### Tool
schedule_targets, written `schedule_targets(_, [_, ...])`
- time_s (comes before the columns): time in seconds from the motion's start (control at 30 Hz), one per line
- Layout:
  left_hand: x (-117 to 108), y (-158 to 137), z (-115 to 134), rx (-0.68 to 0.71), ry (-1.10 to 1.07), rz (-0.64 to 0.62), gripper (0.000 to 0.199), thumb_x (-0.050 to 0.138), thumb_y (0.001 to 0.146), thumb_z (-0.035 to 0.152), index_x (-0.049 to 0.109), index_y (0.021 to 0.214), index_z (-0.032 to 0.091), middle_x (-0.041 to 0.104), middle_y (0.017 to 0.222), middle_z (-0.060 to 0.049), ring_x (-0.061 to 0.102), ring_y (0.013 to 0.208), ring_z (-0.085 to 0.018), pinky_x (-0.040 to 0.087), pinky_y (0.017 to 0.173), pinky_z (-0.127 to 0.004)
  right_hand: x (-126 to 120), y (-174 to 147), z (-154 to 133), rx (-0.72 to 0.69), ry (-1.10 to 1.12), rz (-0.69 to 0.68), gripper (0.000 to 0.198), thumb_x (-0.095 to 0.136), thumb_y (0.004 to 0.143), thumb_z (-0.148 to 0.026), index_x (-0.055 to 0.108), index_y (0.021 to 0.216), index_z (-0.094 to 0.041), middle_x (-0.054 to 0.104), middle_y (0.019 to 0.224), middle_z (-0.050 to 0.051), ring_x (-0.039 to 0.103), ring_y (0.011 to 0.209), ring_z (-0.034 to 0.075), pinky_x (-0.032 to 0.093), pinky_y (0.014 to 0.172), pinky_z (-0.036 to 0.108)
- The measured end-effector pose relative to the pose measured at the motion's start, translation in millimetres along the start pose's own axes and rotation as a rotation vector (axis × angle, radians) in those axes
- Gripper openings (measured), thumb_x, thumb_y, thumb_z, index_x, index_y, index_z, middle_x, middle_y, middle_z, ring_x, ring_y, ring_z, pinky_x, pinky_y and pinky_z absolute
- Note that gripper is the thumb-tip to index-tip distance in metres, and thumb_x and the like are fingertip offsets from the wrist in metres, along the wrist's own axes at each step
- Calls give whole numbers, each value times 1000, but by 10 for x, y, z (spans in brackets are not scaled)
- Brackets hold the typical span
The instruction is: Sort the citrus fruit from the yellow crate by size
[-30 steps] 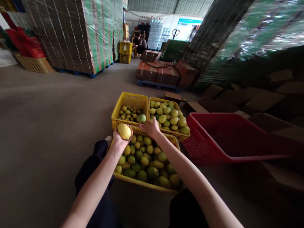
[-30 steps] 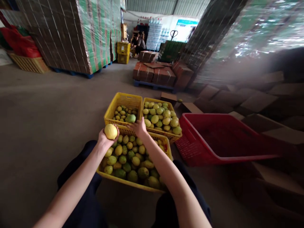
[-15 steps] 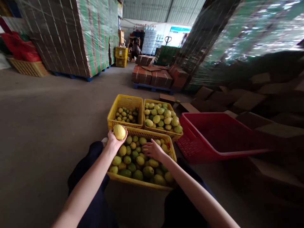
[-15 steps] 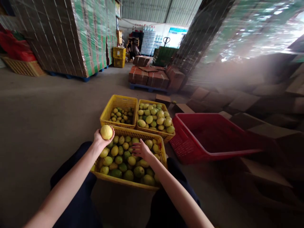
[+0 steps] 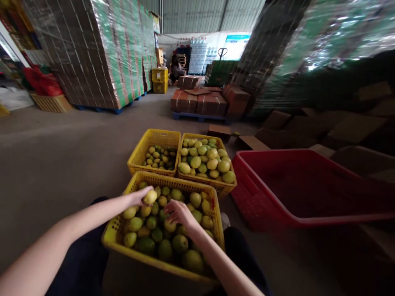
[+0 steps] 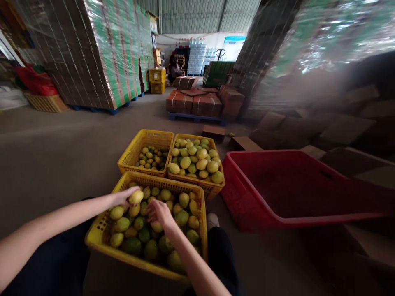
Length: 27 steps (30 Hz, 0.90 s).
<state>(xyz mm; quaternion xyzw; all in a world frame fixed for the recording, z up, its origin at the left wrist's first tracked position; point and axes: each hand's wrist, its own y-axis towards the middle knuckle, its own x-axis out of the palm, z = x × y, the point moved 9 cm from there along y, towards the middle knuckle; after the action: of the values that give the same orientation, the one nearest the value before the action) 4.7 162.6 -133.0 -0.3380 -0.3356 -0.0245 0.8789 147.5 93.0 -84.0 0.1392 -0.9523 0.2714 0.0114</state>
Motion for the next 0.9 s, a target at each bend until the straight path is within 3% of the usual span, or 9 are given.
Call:
schedule_targets(0.03, [146,178,106,-9,95,54,15,48,90,24,55,78,21,50,41,2,46,27,-18,32,27,-25,38,-60,-55,-47,-74,-31,30,40,92,-34,58,73,-18,61,67,1,55,51,13,41,52,25])
schedule_targets(0.07, [245,364,318,49,421,213,17,48,91,25,55,77,20,51,42,2,47,29,-17,35,31,-24,55,-123,-119,-102,-126,-47,29,43,91,-35,57,71,-19,60,67,0,53,53,13,40,53,25])
schedule_targets(0.2, [1147,1258,857,279,644,301,16,56,90,34,61,92,19,69,72,-1,68,64,-17,53,61,-23,-47,-347,-373,-289,-382,-13,32,48,92,-37,52,65,-20,51,60,-3,46,59,13,33,57,24])
schedule_targets(0.3, [1537,1779,824,424,775,297,27,63,86,30,62,113,25,69,121,-7,62,119,-22,50,94,-29,-225,-422,-446,-284,-588,61,31,45,94,-34,47,66,-21,51,61,-2,44,60,13,28,57,25])
schedule_targets(0.4, [1607,2070,622,481,940,276,50,67,82,30,58,131,25,45,153,-9,32,146,-26,33,115,-36,-351,-463,-494,-260,-700,96,28,45,95,-31,48,69,-21,58,68,1,48,62,14,28,58,26])
schedule_targets(0.57, [1463,2060,716,539,1284,314,58,45,95,42,43,148,18,26,162,-14,18,151,-31,16,121,-47,-410,-513,-611,-289,-772,117,29,43,98,-36,57,78,-21,67,80,5,59,72,17,34,63,26])
schedule_targets(0.7, [1142,1416,837,817,1441,320,55,40,96,38,42,148,21,29,162,-9,22,150,-24,15,122,-38,-495,-475,-530,-233,-923,145,29,46,97,-40,61,82,-21,72,90,9,66,83,22,39,69,30])
schedule_targets(0.8, [621,775,486,916,1649,215,53,42,93,35,47,144,20,38,156,-11,29,146,-24,17,121,-36,-678,-407,-329,-99,-998,189,25,58,89,-44,63,79,-21,74,88,13,69,85,29,44,71,34])
schedule_targets(0.9, [-187,302,-87,670,1905,105,53,49,88,32,52,140,18,40,155,-13,32,145,-28,19,120,-40,-852,-367,-153,2,-1032,235,19,67,82,-38,64,77,-20,75,90,16,70,91,35,47,76,40])
